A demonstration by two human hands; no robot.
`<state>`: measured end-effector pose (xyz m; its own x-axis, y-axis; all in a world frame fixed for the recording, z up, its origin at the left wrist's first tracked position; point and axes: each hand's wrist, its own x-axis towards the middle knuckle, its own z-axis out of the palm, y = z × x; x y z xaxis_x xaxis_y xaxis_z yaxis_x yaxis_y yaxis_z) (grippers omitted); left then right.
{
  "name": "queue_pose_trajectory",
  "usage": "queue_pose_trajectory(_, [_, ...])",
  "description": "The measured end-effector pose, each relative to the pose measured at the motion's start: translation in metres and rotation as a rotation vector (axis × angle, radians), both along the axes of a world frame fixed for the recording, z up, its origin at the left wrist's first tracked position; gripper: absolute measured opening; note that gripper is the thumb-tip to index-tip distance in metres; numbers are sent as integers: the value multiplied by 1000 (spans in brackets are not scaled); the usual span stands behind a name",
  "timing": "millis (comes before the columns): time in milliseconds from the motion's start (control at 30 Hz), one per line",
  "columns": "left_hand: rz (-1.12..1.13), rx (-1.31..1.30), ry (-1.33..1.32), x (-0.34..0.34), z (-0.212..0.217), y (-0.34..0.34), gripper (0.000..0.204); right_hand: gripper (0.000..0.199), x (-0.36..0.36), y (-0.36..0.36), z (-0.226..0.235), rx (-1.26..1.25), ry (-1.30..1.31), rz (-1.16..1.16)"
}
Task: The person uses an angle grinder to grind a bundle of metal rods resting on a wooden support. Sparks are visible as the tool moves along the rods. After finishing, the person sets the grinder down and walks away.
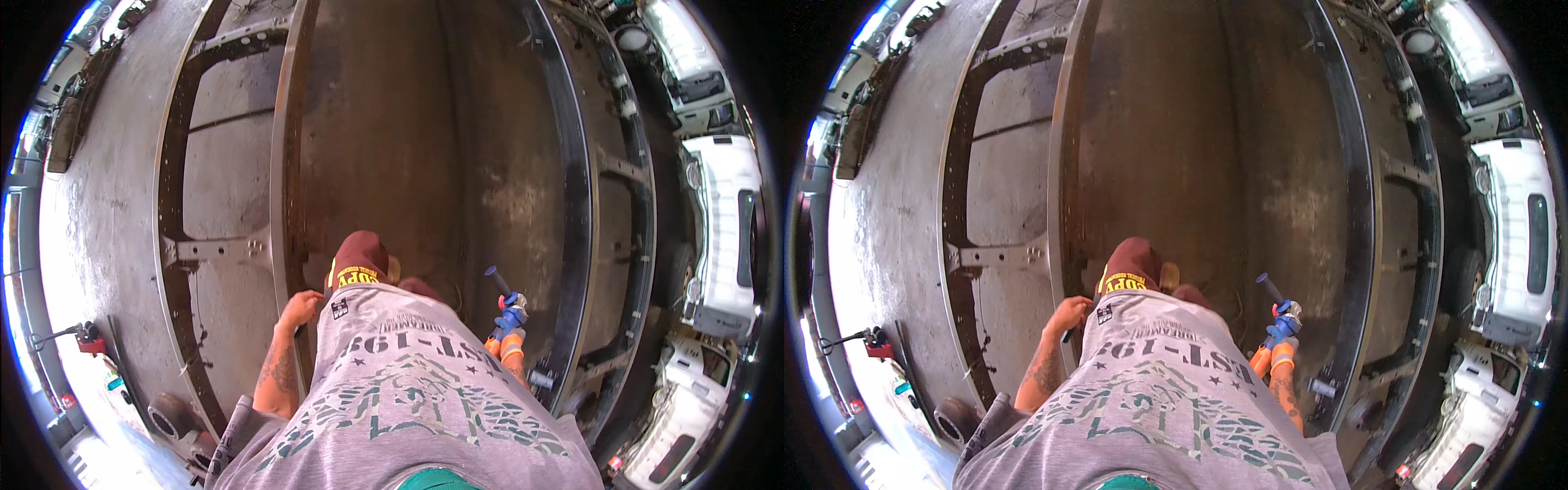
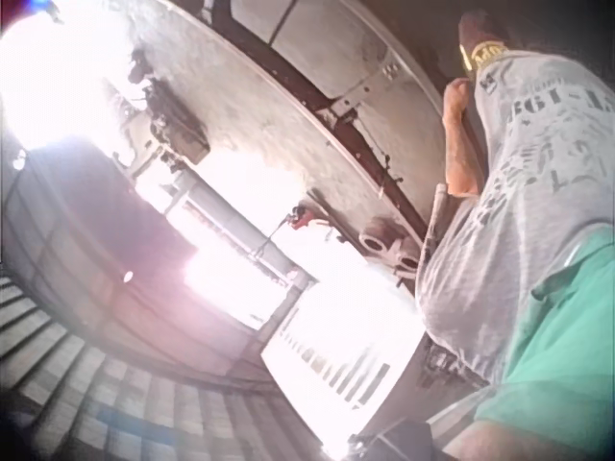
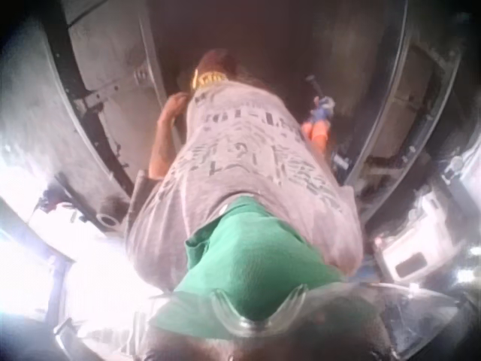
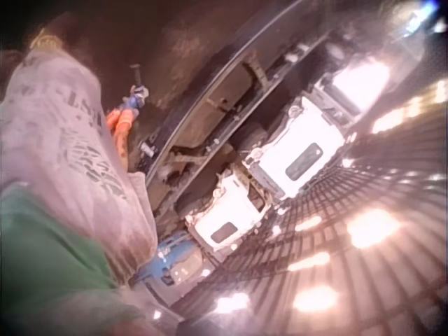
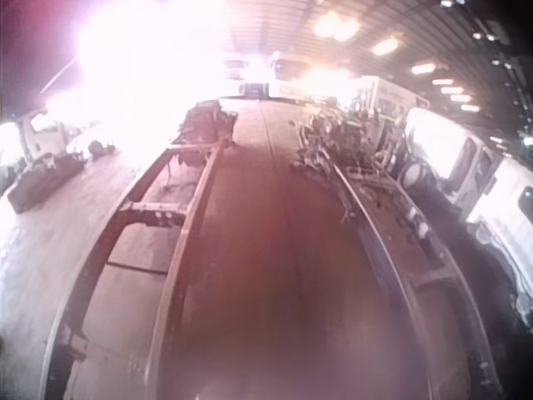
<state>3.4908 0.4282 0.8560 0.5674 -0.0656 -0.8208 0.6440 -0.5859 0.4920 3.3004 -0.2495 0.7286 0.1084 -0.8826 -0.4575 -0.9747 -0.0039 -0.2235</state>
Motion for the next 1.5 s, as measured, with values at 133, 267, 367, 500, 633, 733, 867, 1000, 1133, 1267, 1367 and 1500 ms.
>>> queue_pose_trajectory(133, [-123, 44, -123, 125, -67, -17, 40, 46, 241, -7, 45, 232, -322, 115])
queue_pose_trajectory(267, [-33, 25, -74, 249, -143, -7, 49, 38, 424, -14, 15, 257, -493, 285])
queue_pose_trajectory(367, [-293, 23, -177, 394, -181, 27, 38, 53, 551, -24, -6, 77, -357, 747])
queue_pose_trajectory(500, [-149, 70, -284, 647, -89, 27, 31, 58, 668, -11, 17, 142, -157, 214])
queue_pose_trajectory(633, [64, 154, -408, 912, 20, 27, 31, 58, 821, 25, 35, 215, -18, 146])
queue_pose_trajectory(733, [140, 208, -490, 1085, 29, 19, 33, 59, 947, 23, 19, 193, 26, 206])
queue_pose_trajectory(867, [112, 237, -680, 1253, -4, -16, 31, 59, 1138, 0, 5, 14, 52, 521])
queue_pose_trajectory(1000, [52, 158, -302, 1310, -51, -29, 27, 55, 1355, -38, 41, 14, 124, 791])
queue_pose_trajectory(1133, [57, 190, -97, 1384, -37, -74, 42, 36, 1575, -36, 140, 169, -127, 119])
queue_pose_trajectory(1267, [71, 84, -25, 1546, -65, -122, 44, 35, 1787, -77, 137, 166, -356, 49])
queue_pose_trajectory(1367, [144, 35, -43, 1653, -85, -110, 45, 33, 1969, -22, 186, 286, -409, 104])
queue_pose_trajectory(1500, [-395, 157, -184, 1911, -104, -90, 33, 31, 2102, -15, 156, 257, -381, -63])
